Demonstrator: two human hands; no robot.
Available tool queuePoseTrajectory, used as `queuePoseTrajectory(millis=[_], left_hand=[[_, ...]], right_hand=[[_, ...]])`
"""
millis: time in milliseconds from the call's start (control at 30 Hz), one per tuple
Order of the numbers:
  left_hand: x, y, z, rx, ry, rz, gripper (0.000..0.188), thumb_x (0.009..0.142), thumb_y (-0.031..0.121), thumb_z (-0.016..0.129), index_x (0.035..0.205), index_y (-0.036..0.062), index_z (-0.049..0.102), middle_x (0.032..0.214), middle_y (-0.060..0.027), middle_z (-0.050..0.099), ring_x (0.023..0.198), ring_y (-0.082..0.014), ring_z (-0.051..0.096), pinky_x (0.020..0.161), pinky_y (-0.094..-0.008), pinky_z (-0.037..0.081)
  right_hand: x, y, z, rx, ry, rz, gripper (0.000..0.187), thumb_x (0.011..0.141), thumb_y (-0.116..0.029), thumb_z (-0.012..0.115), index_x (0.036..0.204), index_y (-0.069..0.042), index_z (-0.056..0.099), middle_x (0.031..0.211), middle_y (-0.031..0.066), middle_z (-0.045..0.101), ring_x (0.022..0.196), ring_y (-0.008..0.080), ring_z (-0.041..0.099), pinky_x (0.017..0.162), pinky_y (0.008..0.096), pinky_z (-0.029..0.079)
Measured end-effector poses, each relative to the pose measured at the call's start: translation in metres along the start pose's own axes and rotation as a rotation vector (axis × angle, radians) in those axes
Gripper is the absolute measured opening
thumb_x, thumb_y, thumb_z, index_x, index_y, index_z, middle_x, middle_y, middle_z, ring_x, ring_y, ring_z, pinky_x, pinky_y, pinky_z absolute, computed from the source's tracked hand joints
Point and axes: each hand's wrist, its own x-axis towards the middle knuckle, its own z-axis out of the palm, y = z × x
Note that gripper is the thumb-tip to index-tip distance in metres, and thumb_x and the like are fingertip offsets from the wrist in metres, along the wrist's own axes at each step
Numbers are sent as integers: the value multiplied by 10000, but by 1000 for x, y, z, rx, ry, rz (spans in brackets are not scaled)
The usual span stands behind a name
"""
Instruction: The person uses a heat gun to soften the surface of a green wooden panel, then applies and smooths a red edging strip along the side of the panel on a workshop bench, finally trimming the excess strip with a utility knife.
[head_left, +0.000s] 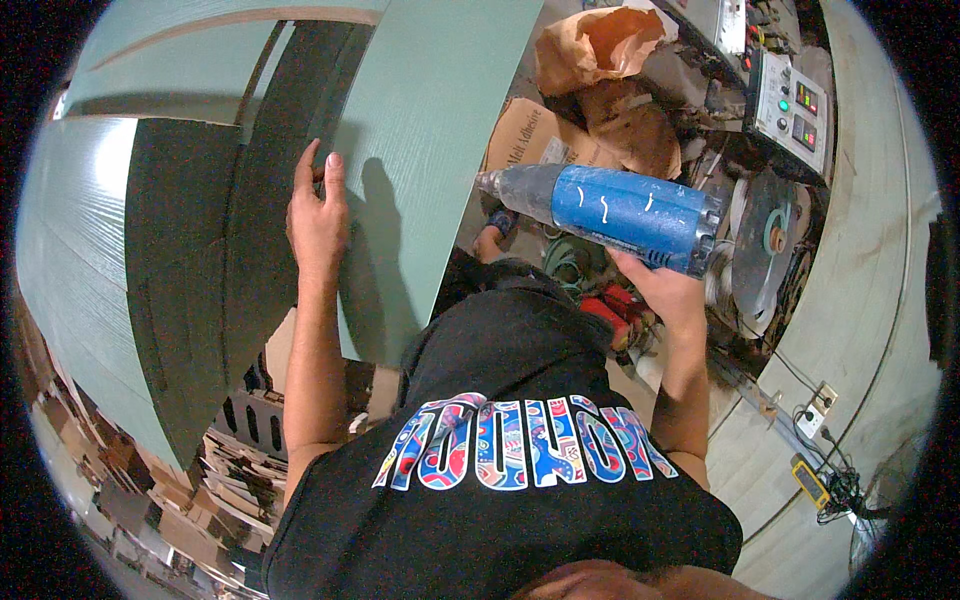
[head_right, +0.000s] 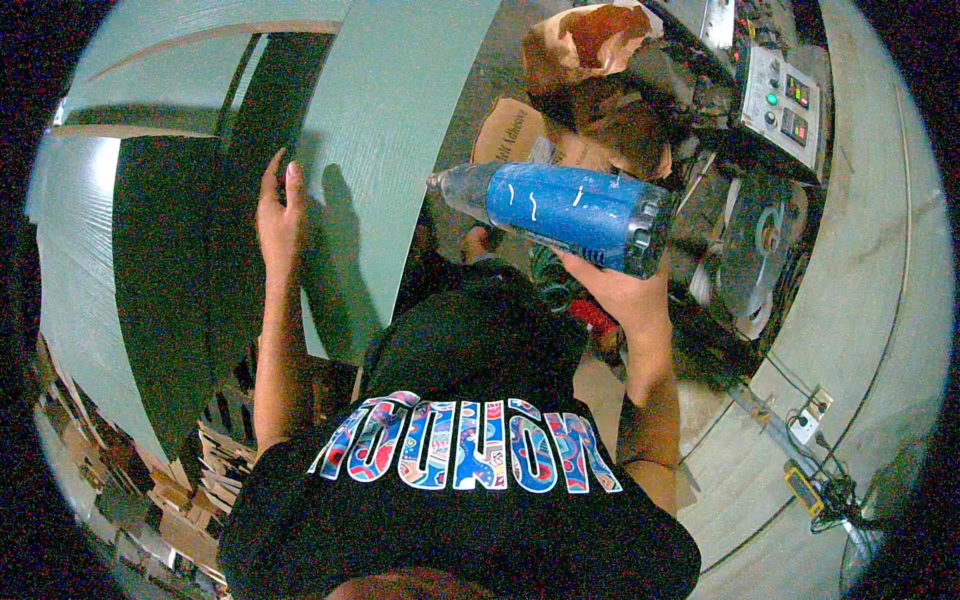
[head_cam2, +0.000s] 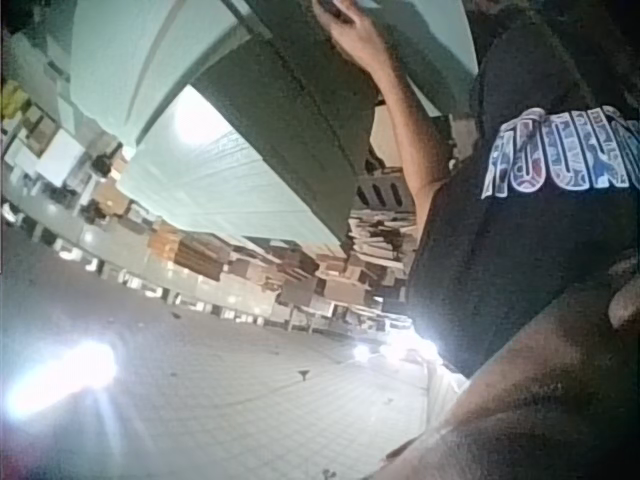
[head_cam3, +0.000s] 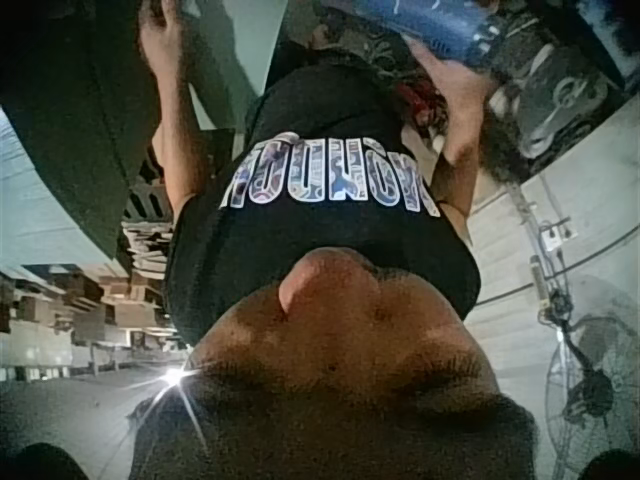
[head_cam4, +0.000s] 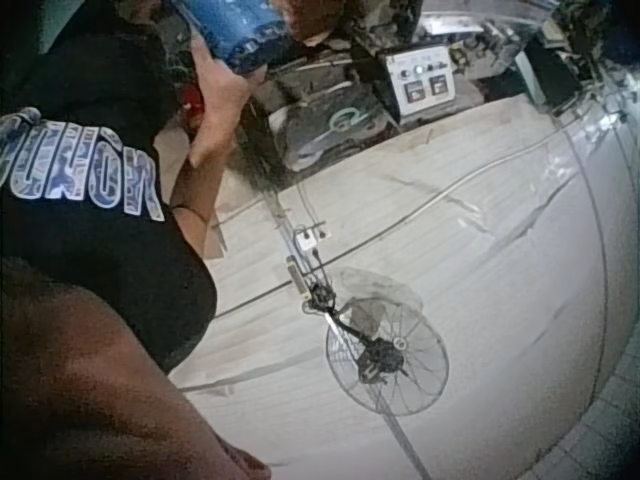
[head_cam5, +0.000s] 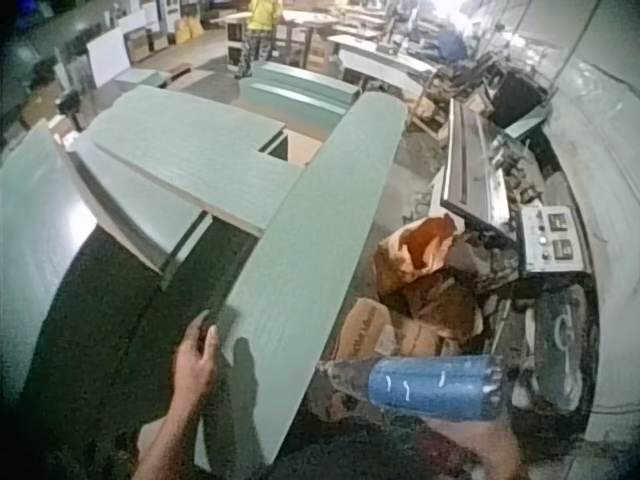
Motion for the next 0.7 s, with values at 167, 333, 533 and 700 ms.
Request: queuePoseTrajectory(millis=[167,333,533,700], left_hand=[[-1,1,0,28,22,27,643,1091,596,546,1557,155,577,1170,-157,757,1068,-309,729,971,-441,549],[1,-1,0,9,13,5,644,1089,601,546,1552,155,582,1155,-155,758,1064,-310,728,970,-444,547],[1,-2,1,45,44,61,648,1088,606,546,1546,149,584,1169,-158,757,1066,-312,724,971,-448,546],[-1,0,0,18,40,33,652,1089,608,546,1547,146,583,1178,-164,754,1074,-309,724,974,-447,545]], right_hand=[[4,0,-1,-154,11,-127,446,890,-99,900,1275,9,700,1193,110,775,1084,212,744,982,378,584],[9,-9,-3,-140,13,-84,462,887,-93,902,1285,14,692,1207,115,773,1087,215,745,986,379,583],[17,-14,6,-65,87,-97,504,874,-78,913,1303,30,672,1193,111,775,1081,206,744,978,367,586],[11,-18,-7,-82,-24,-28,494,877,-123,922,1289,15,687,1184,100,778,1068,200,745,970,369,586]])
